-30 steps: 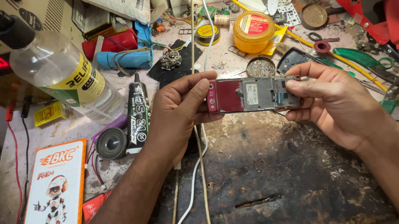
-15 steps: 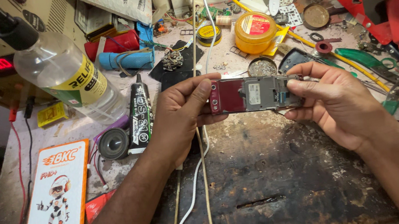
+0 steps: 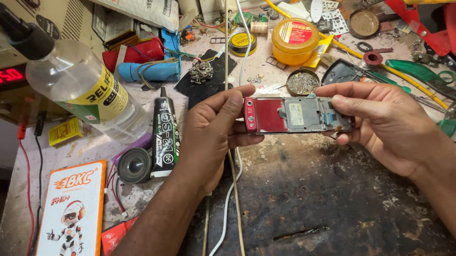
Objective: The person uses a green-handled screwdriver to remove screws from a small blue circuit board and a red mobile phone. They separate the components, inspect the circuit board, and then reassemble the phone by screwing the casing back together.
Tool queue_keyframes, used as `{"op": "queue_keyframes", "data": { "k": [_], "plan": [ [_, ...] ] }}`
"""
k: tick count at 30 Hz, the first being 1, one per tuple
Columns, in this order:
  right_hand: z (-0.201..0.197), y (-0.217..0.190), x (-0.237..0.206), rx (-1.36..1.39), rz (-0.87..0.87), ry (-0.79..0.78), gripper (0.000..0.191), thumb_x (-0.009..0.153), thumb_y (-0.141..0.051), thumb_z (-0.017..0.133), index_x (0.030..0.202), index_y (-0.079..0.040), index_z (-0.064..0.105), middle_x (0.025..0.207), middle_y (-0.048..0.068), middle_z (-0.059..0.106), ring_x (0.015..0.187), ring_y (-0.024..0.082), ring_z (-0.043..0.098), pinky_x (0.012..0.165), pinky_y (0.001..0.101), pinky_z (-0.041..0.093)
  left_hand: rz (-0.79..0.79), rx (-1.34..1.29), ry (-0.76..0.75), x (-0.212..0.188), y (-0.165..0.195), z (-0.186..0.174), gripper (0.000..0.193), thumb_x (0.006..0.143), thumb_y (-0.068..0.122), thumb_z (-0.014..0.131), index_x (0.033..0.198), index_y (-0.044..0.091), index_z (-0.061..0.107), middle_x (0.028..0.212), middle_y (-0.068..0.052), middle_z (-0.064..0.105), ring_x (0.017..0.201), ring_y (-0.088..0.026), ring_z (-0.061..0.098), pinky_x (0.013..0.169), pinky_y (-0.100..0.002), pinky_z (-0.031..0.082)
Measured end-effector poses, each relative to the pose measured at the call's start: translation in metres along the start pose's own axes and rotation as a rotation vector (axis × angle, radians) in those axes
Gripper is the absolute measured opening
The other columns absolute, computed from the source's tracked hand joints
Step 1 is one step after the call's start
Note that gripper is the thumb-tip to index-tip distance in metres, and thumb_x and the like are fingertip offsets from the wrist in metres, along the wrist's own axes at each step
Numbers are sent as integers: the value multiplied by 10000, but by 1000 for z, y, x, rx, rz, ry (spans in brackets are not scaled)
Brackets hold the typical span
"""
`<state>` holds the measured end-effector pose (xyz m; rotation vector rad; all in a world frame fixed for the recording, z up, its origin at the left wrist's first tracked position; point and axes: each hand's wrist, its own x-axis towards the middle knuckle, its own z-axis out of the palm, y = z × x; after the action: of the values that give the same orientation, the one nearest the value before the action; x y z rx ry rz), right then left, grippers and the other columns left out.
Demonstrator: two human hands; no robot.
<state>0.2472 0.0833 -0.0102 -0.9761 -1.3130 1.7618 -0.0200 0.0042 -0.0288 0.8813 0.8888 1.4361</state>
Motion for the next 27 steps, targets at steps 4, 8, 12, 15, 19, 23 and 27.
{"op": "queue_keyframes", "data": {
  "k": [4, 8, 12, 15, 19, 23, 27],
  "plan": [
    [3, -2, 0, -62, 36, 90, 298, 993, -161, 600, 1260, -64, 692, 972, 39, 724, 760, 101, 661, 630, 305, 590, 10, 42, -17, 0, 0, 1, 380, 1008, 197, 629, 1345, 24, 637, 1077, -56, 744, 882, -109, 715, 743, -309, 650],
    [5, -2, -1, -66, 31, 41, 327, 991, -171, 599, 1282, -48, 681, 978, 41, 715, 779, 114, 683, 693, 320, 625, 59, 85, -39, 1, -1, 1, 462, 970, 165, 642, 1406, 32, 567, 1144, -50, 749, 927, -103, 725, 785, -292, 644],
    [6, 1, 0, -72, 54, -146, 363, 972, -157, 592, 1276, 31, 660, 947, 105, 747, 771, 158, 728, 707, 423, 716, 148, 85, 122, 4, -3, -2, 560, 949, 223, 677, 1394, 27, 399, 1080, -114, 757, 906, -151, 746, 774, -324, 653],
    [8, 5, -1, -34, 121, -297, 397, 965, -132, 599, 1329, 21, 639, 951, 104, 768, 758, 152, 733, 642, 342, 641, 176, -6, 135, 5, -5, -3, 611, 956, 248, 712, 1380, -26, 368, 1092, -166, 746, 943, -197, 735, 812, -350, 645],
    [9, 11, -3, 21, 162, -358, 370, 977, -145, 577, 1312, 2, 628, 935, 97, 771, 744, 153, 738, 639, 345, 653, 254, 1, -80, 0, -10, 4, 815, 941, 134, 764, 1558, -37, 260, 1383, -204, 566, 1194, -235, 667, 986, -370, 617],
    [14, 12, -4, 38, 185, -344, 304, 1014, -171, 587, 1249, 20, 620, 904, 98, 761, 724, 164, 738, 638, 343, 648, 279, 185, -244, -9, -16, 17, 1037, 861, -26, 753, 1621, 83, 56, 1595, -199, 380, 1267, -250, 628, 985, -354, 590],
    [21, 10, -7, -22, 176, -357, 334, 978, -190, 596, 1241, 9, 655, 910, 75, 769, 729, 127, 729, 650, 321, 651, 181, 196, -159, -9, -10, 19, 932, 869, -53, 689, 1624, 82, 160, 1524, -235, 511, 1142, -247, 716, 906, -328, 620]
  ]
}}
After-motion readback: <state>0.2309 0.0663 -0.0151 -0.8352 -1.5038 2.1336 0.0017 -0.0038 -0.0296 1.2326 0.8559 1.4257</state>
